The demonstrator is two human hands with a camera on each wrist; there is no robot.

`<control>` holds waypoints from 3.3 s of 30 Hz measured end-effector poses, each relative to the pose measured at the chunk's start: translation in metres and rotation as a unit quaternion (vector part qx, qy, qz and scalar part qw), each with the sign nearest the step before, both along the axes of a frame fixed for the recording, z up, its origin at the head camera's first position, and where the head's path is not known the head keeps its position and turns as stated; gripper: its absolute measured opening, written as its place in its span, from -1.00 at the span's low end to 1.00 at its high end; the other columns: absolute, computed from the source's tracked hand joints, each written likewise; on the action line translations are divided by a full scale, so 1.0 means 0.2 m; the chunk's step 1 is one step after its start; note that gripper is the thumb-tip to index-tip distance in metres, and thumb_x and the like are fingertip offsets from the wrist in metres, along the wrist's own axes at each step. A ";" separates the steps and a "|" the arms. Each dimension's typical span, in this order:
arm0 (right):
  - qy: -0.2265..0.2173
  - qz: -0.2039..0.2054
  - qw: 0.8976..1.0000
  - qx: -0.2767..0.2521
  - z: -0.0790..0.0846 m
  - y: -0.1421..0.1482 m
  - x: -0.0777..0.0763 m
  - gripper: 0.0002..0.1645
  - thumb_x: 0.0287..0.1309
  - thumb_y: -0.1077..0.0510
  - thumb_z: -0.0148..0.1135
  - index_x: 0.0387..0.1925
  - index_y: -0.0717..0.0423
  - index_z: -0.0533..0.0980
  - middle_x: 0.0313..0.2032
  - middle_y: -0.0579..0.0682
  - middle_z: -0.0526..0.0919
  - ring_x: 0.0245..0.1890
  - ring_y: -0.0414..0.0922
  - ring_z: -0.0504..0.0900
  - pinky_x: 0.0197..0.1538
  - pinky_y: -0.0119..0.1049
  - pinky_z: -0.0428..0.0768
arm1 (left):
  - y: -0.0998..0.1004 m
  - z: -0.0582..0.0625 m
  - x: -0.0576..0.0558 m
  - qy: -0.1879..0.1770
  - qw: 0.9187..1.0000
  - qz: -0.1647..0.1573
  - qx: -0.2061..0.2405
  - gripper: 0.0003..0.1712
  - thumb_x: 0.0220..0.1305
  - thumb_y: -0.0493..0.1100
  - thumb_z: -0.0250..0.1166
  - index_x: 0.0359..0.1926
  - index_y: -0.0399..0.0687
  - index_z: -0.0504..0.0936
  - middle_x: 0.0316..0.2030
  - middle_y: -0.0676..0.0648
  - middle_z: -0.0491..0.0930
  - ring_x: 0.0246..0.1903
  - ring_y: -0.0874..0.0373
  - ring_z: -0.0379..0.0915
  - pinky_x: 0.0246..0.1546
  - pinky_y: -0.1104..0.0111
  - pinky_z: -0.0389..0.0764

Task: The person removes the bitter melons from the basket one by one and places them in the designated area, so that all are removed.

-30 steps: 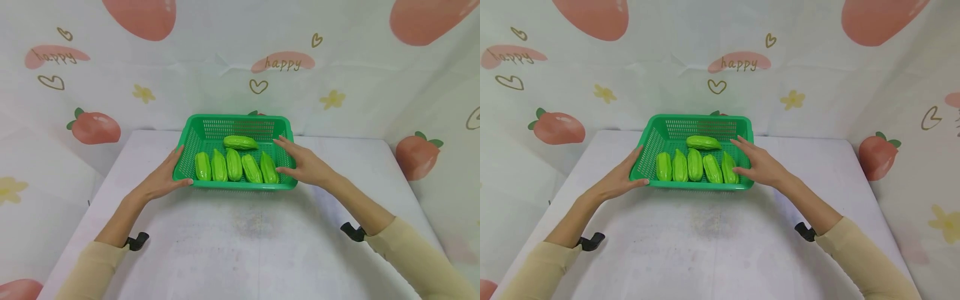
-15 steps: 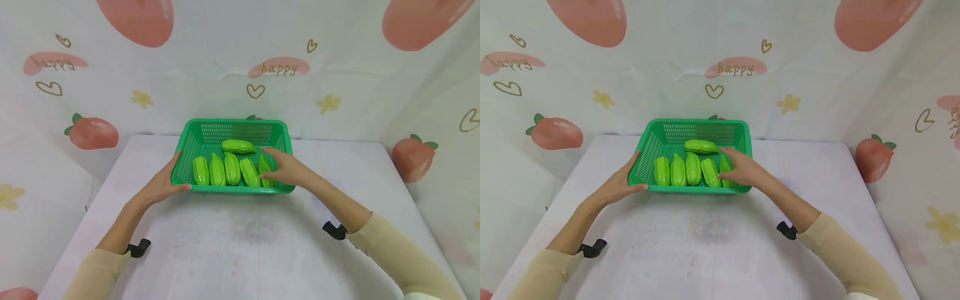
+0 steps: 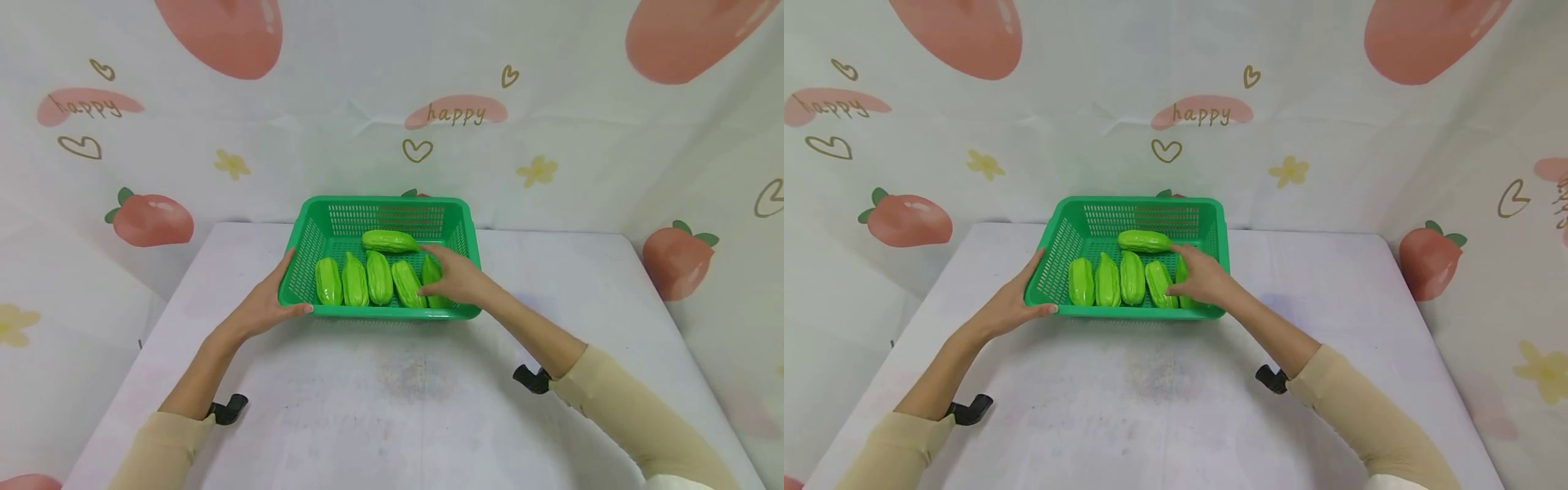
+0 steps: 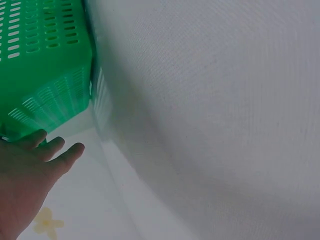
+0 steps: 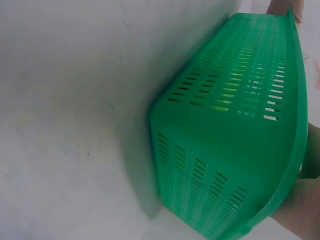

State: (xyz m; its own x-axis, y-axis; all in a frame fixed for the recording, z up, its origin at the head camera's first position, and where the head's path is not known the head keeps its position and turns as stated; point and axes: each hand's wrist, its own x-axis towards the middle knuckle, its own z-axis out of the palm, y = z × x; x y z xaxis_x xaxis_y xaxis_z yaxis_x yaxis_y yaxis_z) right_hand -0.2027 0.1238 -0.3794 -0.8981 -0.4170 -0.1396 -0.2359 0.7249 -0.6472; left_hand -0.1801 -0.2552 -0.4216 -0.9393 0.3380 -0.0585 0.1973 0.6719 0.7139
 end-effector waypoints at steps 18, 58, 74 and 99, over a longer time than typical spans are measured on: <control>-0.099 -0.091 0.991 -0.003 -0.03 -0.06 -0.07 -0.02 0.15 0.02 0.44 0.50 0.06 0.18 0.44 0.17 0.24 0.44 0.16 0.17 0.35 0.13 0.25 | 0.00 0.01 0.02 -0.006 1.000 0.010 -0.001 0.34 0.13 0.11 0.42 0.58 0.07 -0.41 0.54 -0.30 -0.16 0.39 -0.36 0.05 0.22 -0.24 0.26; -0.142 -0.128 0.981 -0.021 -0.10 -0.11 -0.12 -0.03 0.11 0.24 0.44 0.50 -0.18 0.23 0.48 0.13 0.17 0.33 0.06 0.25 0.27 0.00 0.33 | 0.01 0.00 0.02 -0.019 0.999 0.028 -0.002 0.29 0.16 0.08 0.40 0.59 0.20 -0.38 0.53 -0.31 -0.12 0.35 -0.41 0.11 0.18 -0.26 0.30; -0.119 -0.118 0.983 -0.070 -0.08 -0.08 -0.11 -0.02 0.12 0.08 0.47 0.51 -0.24 0.19 0.50 0.11 0.13 0.47 0.12 0.08 0.37 0.11 0.21 | 0.01 -0.01 0.02 -0.022 0.999 0.026 0.008 0.30 0.15 0.11 0.41 0.59 0.22 -0.37 0.53 -0.31 -0.13 0.37 -0.42 0.06 0.19 -0.28 0.27; -0.083 -0.084 0.985 -0.125 0.06 0.05 -0.13 0.02 0.15 -0.02 0.45 0.53 -0.32 0.11 0.46 0.13 0.19 0.43 0.10 0.19 0.27 0.11 0.36 | 0.02 0.02 0.02 -0.052 0.994 0.038 0.084 0.33 0.08 -0.08 0.51 0.59 0.27 -0.30 0.56 -0.20 -0.23 0.50 -0.25 -0.27 0.31 -0.30 -0.01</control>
State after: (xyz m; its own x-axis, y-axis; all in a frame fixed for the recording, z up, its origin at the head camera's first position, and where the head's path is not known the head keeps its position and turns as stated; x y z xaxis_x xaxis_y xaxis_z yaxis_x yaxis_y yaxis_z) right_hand -0.2279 0.1333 -0.3673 -0.9307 -0.3050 -0.2020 -0.0029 0.5584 -0.8296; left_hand -0.1754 -0.2516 -0.4173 -0.9542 0.2803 -0.1045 0.0708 0.5510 0.8315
